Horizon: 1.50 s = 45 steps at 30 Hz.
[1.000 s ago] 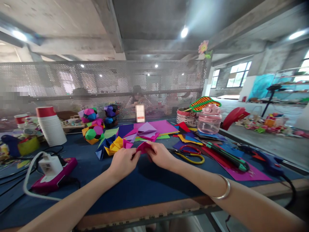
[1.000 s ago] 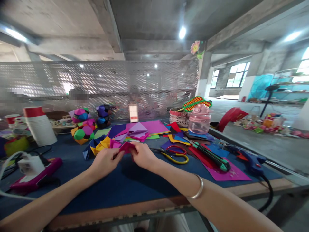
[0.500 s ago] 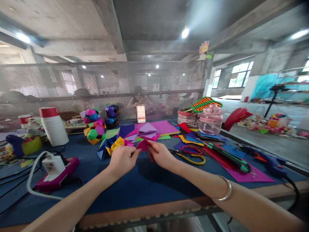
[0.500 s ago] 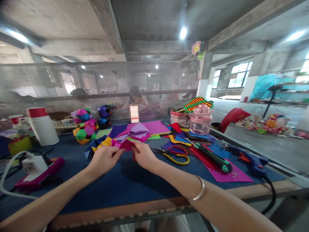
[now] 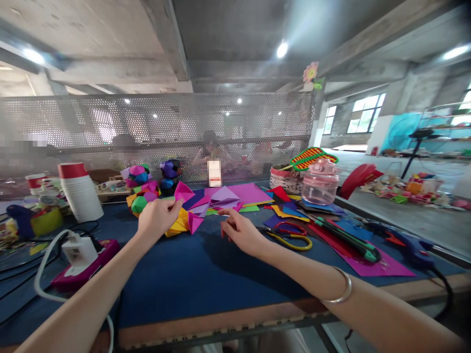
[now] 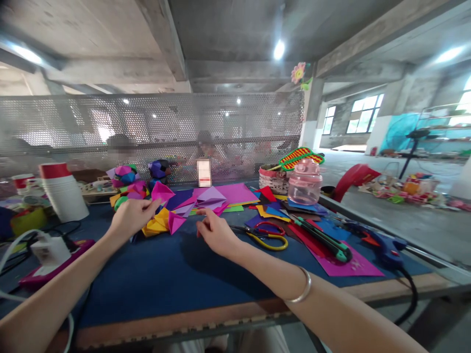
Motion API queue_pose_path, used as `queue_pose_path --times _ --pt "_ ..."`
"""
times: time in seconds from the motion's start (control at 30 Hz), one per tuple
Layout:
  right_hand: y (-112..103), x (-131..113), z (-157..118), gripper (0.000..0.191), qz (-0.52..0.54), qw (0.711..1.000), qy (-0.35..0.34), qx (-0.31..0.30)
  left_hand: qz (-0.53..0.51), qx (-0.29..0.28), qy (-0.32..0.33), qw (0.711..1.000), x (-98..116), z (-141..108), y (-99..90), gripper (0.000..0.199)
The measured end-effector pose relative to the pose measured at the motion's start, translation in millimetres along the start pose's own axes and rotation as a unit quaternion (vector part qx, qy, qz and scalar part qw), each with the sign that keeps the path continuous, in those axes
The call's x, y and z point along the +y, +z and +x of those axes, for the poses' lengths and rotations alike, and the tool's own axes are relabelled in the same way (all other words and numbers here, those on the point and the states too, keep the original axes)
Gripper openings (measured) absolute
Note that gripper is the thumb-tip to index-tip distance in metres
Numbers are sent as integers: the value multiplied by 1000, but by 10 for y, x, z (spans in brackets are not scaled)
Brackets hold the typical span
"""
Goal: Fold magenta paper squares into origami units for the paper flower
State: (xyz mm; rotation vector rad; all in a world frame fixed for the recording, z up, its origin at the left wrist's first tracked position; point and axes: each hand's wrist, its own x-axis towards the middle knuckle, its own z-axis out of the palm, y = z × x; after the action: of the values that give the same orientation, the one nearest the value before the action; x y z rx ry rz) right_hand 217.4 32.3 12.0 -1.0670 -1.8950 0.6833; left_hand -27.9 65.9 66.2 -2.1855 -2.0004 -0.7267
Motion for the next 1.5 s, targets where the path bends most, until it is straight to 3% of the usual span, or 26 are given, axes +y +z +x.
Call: queue_pose_path --times 0.23,0.4,0.5,0.57,0.7,0.8,0.97,1.17,1.3,1.5 --pt "-2 14 5 31 -29 1000 -2 0 20 -35 -59 997 10 11 -19 32" --pt "-10 10 -1 32 -48 999 0 6 24 -8 -25 999 53 -30 34 31" --pt "-23 17 -2 31 -64 998 0 12 9 4 53 999 103 -95 112 30" --pt "-27 33 1 31 -73 997 -2 16 -12 3 149 989 160 -156 182 26" --pt "-21 72 10 30 -83 996 -16 20 -44 -37 354 934 252 -243 369 26" --pt "-15 81 12 30 -93 995 -27 21 -40 -73 415 906 219 -207 520 29" --pt "-9 55 -21 29 -118 992 -44 15 -20 -72 368 927 27 -41 623 24" --pt "6 41 52 24 -202 976 -77 8 -21 -16 274 961 -45 -25 512 25" --pt "-35 1 401 25 -311 943 -114 -28 -48 5 266 963 26 -77 480 23" --pt "-6 25 1081 33 -480 861 -134 -97 -56 5 275 960 47 -86 483 22"
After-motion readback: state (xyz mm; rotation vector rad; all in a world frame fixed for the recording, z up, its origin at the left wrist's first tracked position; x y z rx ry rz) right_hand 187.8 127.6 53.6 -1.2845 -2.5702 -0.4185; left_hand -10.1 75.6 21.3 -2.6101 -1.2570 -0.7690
